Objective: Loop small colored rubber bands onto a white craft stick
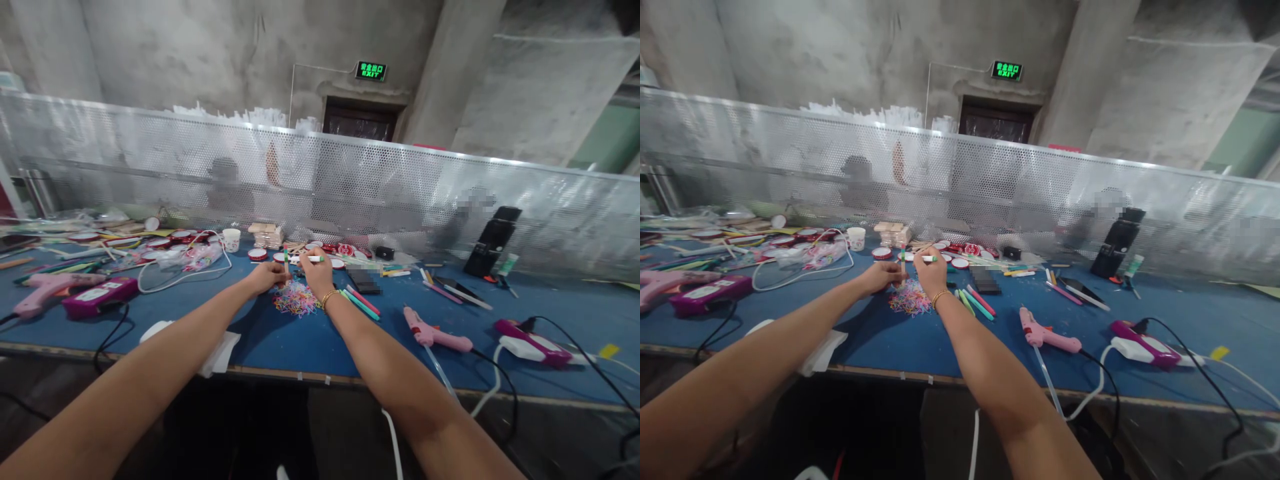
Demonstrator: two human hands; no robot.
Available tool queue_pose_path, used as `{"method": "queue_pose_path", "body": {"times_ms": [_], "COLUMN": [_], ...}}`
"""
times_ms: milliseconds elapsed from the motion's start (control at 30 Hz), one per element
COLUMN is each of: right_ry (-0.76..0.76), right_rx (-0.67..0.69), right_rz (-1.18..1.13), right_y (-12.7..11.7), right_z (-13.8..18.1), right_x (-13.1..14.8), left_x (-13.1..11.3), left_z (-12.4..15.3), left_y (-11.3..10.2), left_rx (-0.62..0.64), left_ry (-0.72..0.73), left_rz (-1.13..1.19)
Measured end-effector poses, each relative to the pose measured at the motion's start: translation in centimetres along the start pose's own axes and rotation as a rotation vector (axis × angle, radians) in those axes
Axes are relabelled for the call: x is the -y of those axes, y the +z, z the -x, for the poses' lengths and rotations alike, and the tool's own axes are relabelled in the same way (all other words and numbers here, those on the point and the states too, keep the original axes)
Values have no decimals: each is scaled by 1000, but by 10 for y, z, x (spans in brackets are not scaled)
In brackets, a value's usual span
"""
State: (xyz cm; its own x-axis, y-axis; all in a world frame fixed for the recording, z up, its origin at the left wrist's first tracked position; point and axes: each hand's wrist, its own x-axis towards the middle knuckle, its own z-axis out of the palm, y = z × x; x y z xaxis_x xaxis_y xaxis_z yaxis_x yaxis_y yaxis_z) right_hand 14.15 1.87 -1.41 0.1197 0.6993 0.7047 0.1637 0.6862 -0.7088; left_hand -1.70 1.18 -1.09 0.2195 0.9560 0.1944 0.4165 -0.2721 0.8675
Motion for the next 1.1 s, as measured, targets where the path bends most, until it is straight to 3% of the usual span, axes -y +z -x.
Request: {"method": "queue_pose_path", "body": {"times_ms": [967, 1100], "right_ry": [65, -2], "right_rx": [0, 13], "right_rz": [-19, -14], "right_y": [1, 0], "right_z": [0, 1], "right_x": [-3, 2], "left_x": [-2, 2], "left_z": [2, -1], "left_y": [1, 2], "left_rx": [-5, 19], "left_ry": [-19, 3], "left_rz": [15, 18]}}
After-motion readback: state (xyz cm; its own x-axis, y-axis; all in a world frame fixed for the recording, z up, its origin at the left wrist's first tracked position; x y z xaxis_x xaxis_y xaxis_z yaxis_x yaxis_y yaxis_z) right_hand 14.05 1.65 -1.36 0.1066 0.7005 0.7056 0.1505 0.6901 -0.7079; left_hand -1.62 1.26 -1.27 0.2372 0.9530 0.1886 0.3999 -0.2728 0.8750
